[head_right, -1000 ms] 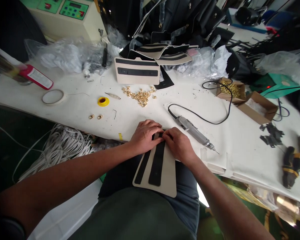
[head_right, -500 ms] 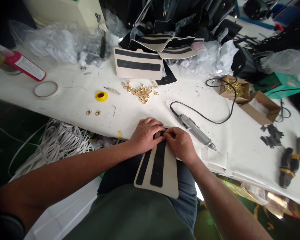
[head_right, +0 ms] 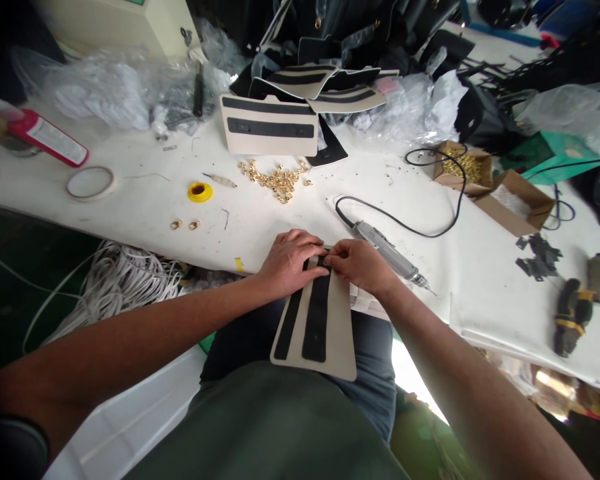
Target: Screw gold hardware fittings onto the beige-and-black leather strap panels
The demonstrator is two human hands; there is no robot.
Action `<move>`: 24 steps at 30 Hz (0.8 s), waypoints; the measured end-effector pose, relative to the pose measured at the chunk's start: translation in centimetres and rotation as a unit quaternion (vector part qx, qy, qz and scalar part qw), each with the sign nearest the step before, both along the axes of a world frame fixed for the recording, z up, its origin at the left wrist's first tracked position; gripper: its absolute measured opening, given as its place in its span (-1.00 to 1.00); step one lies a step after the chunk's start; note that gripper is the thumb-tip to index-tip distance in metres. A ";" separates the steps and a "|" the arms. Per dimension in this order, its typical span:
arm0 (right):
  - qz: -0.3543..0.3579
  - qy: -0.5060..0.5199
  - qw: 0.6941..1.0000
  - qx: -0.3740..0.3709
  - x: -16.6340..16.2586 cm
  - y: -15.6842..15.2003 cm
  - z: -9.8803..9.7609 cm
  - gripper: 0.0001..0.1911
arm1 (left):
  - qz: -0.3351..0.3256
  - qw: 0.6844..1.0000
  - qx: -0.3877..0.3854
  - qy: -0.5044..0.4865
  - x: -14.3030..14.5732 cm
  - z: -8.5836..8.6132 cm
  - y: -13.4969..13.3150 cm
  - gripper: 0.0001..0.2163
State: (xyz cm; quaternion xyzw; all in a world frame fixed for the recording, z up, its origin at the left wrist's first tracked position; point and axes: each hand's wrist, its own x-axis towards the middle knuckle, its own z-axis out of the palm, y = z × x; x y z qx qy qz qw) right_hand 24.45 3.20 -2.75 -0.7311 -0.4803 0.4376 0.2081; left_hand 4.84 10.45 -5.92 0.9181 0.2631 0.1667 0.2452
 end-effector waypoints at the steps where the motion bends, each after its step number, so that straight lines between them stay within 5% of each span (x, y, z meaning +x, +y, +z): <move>1: 0.001 0.007 1.000 0.002 0.0 0.0 -0.1 -0.73 | -0.001 1.000 -0.004 0.003 0.0 0.0 0.0 -0.68; 19: -0.063 -0.051 0.987 0.139 -0.9 -3.0 0.1 -0.66 | 0.016 1.000 -0.013 -0.001 0.2 0.0 0.0 -0.66; 22: -0.109 -0.190 0.948 0.231 1.1 -4.2 0.1 -0.65 | 0.016 1.000 -0.017 -0.007 0.2 -0.1 0.0 -0.68; 24: -0.119 -0.329 0.910 0.223 3.1 -5.0 -0.2 -0.57 | 0.015 1.000 -0.021 -0.007 0.2 -0.1 0.1 -0.69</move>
